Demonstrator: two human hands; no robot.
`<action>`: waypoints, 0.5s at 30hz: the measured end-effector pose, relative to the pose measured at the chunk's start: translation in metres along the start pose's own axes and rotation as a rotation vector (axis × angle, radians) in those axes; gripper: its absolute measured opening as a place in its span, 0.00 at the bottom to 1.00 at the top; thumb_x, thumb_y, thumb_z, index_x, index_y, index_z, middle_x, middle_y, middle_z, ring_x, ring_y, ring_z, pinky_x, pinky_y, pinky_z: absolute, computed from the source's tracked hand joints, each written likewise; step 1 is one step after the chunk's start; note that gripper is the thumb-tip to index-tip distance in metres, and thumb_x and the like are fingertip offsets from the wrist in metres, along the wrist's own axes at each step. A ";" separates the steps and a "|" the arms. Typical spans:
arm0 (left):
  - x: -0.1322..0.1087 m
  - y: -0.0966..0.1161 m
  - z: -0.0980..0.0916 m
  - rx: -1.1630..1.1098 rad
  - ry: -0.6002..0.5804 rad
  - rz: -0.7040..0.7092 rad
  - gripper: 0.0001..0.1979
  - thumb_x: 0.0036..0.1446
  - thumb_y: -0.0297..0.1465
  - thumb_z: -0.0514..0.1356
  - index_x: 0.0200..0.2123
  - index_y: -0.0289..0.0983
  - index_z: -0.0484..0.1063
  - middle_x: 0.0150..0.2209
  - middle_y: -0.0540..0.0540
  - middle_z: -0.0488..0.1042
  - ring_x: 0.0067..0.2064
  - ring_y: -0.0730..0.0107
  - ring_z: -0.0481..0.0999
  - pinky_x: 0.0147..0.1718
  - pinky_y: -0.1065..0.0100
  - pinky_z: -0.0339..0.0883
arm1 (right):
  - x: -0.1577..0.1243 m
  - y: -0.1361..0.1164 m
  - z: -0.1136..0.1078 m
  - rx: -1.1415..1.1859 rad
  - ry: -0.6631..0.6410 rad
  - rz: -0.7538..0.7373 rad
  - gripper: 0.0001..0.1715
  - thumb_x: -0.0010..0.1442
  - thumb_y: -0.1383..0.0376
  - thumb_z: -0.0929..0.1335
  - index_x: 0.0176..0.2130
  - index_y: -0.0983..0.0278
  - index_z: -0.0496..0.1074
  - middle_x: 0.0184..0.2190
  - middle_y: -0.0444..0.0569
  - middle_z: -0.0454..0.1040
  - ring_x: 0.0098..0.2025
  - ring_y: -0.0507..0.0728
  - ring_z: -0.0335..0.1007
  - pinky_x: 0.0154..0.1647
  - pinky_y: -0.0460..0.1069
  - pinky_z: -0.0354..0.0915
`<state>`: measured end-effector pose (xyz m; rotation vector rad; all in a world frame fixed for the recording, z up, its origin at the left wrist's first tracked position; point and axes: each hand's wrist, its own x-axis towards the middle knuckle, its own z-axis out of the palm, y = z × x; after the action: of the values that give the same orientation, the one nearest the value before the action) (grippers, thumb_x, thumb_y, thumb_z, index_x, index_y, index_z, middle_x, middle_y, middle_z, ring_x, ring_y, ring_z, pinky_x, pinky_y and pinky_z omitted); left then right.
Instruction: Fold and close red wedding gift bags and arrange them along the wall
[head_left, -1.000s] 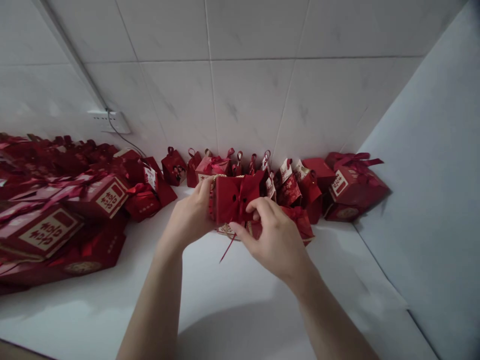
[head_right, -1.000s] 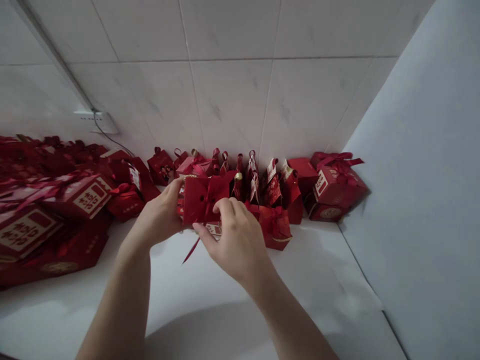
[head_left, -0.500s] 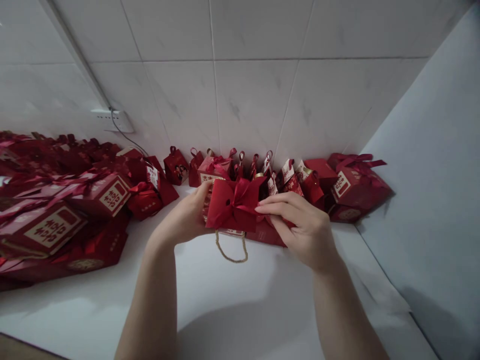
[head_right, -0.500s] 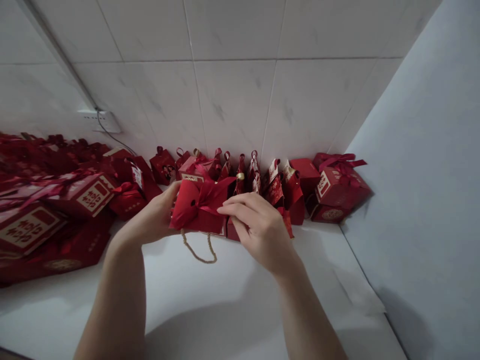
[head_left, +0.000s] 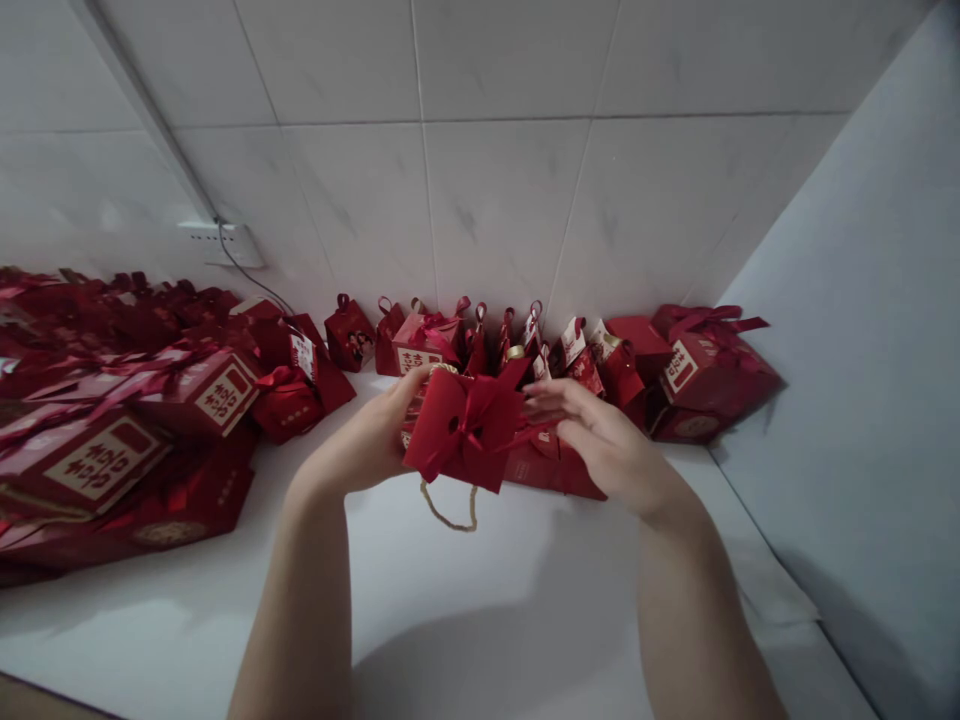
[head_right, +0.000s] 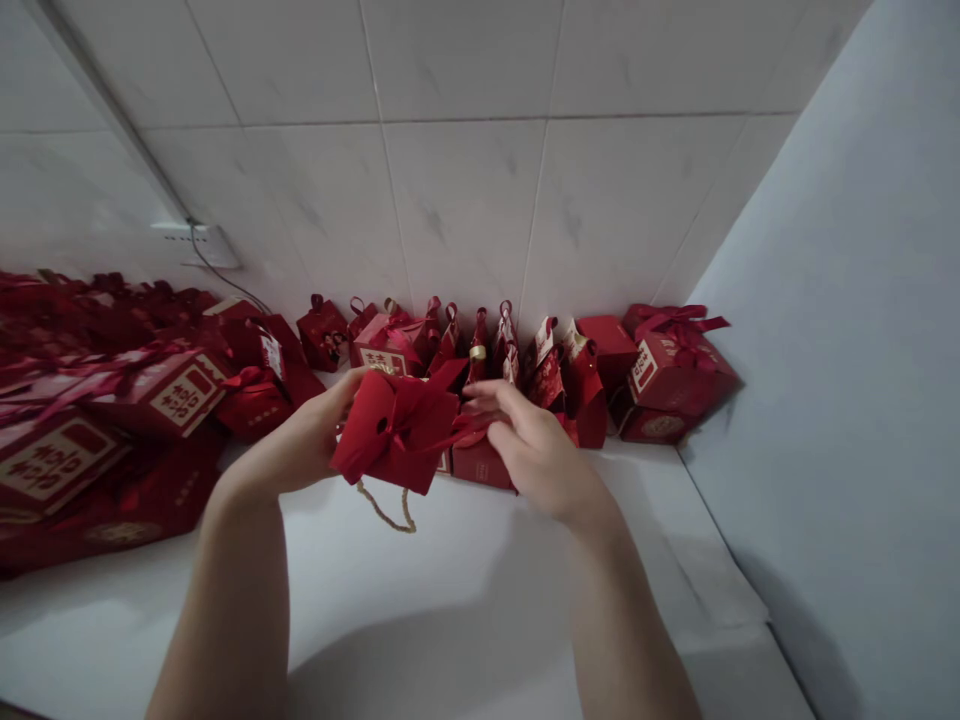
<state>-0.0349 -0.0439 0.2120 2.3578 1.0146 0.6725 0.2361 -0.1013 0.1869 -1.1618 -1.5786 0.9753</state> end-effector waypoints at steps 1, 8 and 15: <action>0.000 0.001 0.000 0.003 -0.026 0.008 0.36 0.49 0.30 0.67 0.61 0.42 0.58 0.56 0.40 0.70 0.51 0.60 0.75 0.44 0.68 0.73 | 0.002 0.001 -0.001 0.036 0.053 -0.010 0.21 0.67 0.67 0.62 0.58 0.55 0.67 0.51 0.47 0.76 0.53 0.55 0.73 0.56 0.55 0.68; 0.000 0.008 0.001 -0.014 -0.123 0.049 0.31 0.50 0.28 0.66 0.57 0.41 0.61 0.54 0.41 0.72 0.51 0.61 0.75 0.44 0.67 0.73 | 0.008 -0.005 0.009 0.187 0.205 -0.201 0.13 0.61 0.60 0.72 0.47 0.58 0.75 0.39 0.46 0.78 0.42 0.53 0.76 0.47 0.50 0.74; -0.001 -0.002 -0.003 0.011 0.046 0.001 0.38 0.49 0.30 0.68 0.62 0.42 0.57 0.58 0.39 0.69 0.54 0.56 0.75 0.45 0.66 0.75 | -0.008 -0.018 0.004 0.166 0.233 -0.084 0.09 0.57 0.58 0.74 0.36 0.61 0.81 0.30 0.47 0.81 0.33 0.55 0.79 0.38 0.49 0.77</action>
<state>-0.0388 -0.0432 0.2133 2.3629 1.0392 0.7268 0.2292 -0.1140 0.2011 -1.0451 -1.3250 0.8645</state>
